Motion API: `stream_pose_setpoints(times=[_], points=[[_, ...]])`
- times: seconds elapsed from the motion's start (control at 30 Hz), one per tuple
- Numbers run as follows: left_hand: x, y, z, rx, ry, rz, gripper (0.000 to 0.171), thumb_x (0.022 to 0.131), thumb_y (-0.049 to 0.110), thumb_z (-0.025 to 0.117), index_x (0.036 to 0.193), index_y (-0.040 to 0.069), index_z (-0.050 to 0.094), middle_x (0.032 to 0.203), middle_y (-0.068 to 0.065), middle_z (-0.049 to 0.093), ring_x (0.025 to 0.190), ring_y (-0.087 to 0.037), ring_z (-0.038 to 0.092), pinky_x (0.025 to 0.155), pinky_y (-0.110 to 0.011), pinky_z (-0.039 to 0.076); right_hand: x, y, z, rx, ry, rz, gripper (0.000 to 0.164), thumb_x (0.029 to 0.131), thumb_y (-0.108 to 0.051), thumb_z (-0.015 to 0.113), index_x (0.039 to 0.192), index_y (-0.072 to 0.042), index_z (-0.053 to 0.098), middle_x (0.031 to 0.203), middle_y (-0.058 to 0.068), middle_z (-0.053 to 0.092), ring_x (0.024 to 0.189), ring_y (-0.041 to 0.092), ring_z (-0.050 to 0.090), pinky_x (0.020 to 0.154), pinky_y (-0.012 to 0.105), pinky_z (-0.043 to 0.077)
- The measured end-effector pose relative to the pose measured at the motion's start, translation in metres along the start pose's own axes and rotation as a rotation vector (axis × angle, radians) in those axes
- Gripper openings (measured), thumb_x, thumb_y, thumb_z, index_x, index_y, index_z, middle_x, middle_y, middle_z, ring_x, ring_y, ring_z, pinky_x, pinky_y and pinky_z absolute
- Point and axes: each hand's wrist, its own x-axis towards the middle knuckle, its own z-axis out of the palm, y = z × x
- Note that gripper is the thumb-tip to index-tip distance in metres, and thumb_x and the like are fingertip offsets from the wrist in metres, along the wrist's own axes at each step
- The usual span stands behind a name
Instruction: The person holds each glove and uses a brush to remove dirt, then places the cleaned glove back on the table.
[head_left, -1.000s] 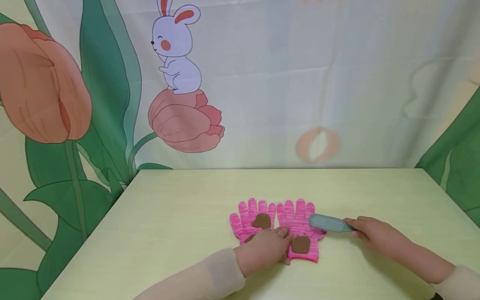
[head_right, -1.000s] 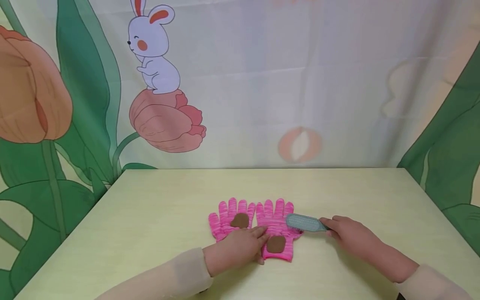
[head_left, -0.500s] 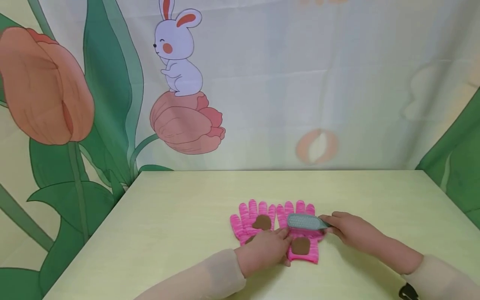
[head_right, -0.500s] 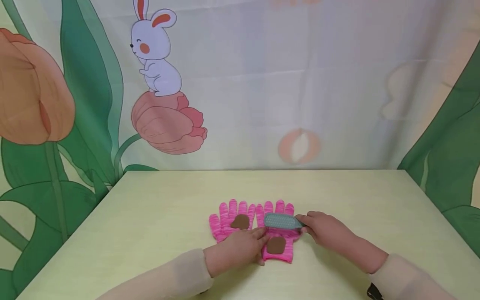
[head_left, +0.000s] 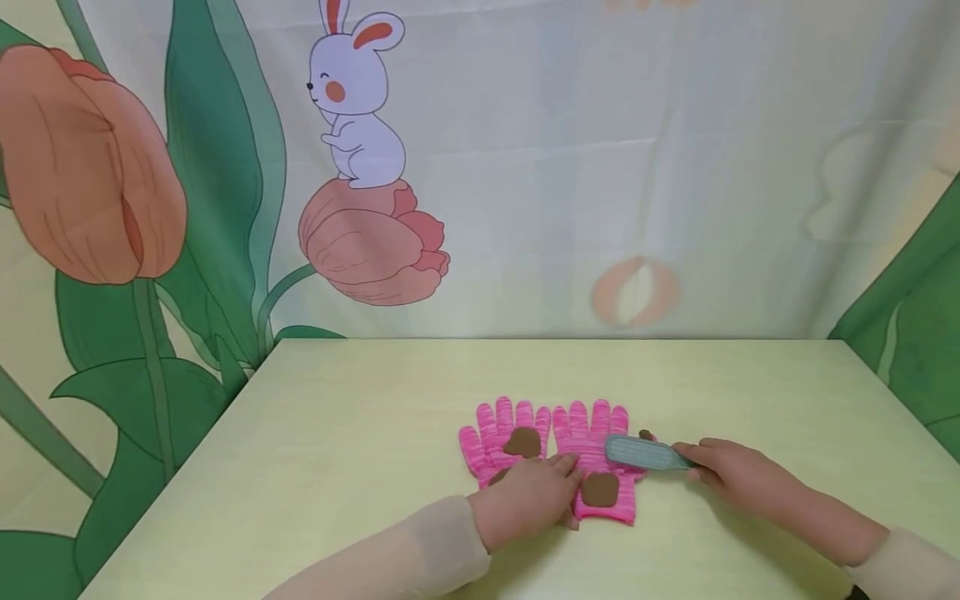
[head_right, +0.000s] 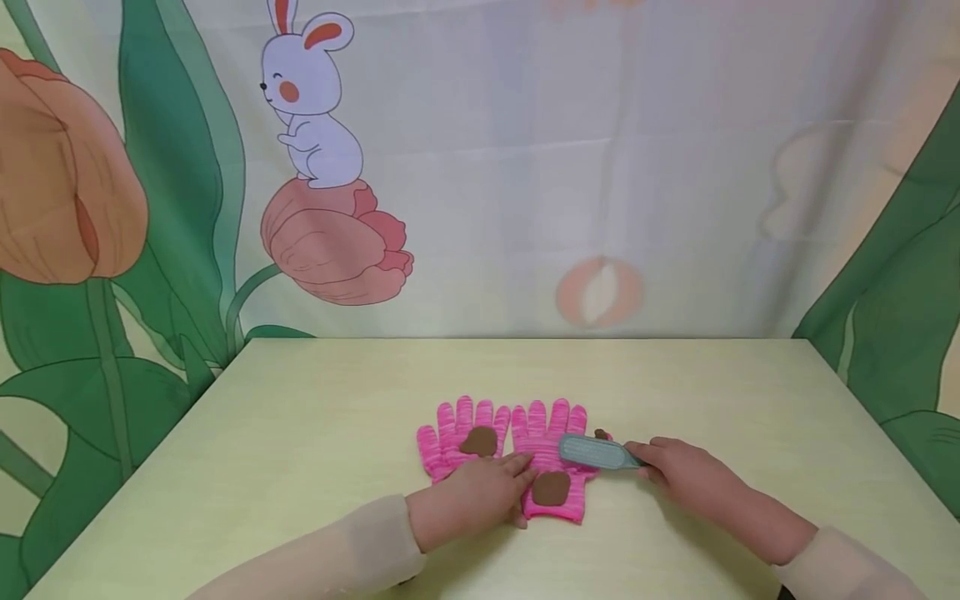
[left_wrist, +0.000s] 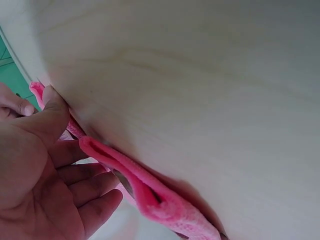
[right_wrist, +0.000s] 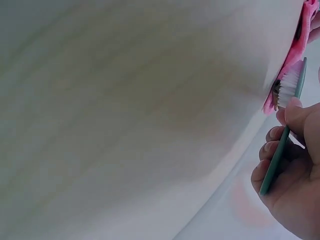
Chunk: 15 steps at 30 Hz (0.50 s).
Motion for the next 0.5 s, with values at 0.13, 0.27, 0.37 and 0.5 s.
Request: stream_pose_setpoints(times=[0.13,0.27,0.37,0.5], points=[[0.000,0.000,0.000,0.007,-0.001,0.007,0.068,0.095,0.055,0.060,0.152,0.018,0.051,0.161,0.000,0.046,0.148,-0.014,0.047,0.109,-0.028,0.053,0.001,-0.004,-0.001,0.002,0.006,0.006,0.037,0.095,-0.016,0.070,0.128,0.000,0.068,0.085,-0.007,0.060,0.075,0.003,0.045,0.066,0.023,0.047],[0.000,-0.001,0.000,0.017,-0.014,0.000,0.069,0.095,0.055,0.060,0.153,0.018,0.049,0.162,0.000,0.045,0.149,-0.014,0.047,0.109,-0.028,0.053,0.012,-0.016,-0.003,0.024,0.014,0.002,0.038,0.096,-0.016,0.069,0.131,-0.002,0.067,0.084,-0.008,0.057,0.073,0.002,0.042,0.065,0.021,0.043],[0.001,-0.001,0.000,0.025,-0.013,-0.008,0.070,0.094,0.056,0.060,0.153,0.019,0.049,0.162,0.000,0.045,0.148,-0.014,0.047,0.108,-0.028,0.054,0.022,-0.024,-0.003,0.026,0.026,-0.037,0.039,0.096,-0.015,0.069,0.132,0.000,0.067,0.081,-0.006,0.056,0.072,0.003,0.040,0.063,0.020,0.041],[0.002,0.001,-0.001,0.040,-0.015,-0.005,0.071,0.094,0.057,0.057,0.153,0.019,0.048,0.162,-0.001,0.045,0.148,-0.014,0.047,0.110,-0.028,0.052,0.025,-0.026,-0.001,0.015,0.016,-0.047,0.041,0.096,-0.014,0.069,0.134,0.001,0.066,0.080,-0.005,0.056,0.072,0.004,0.041,0.064,0.021,0.043]])
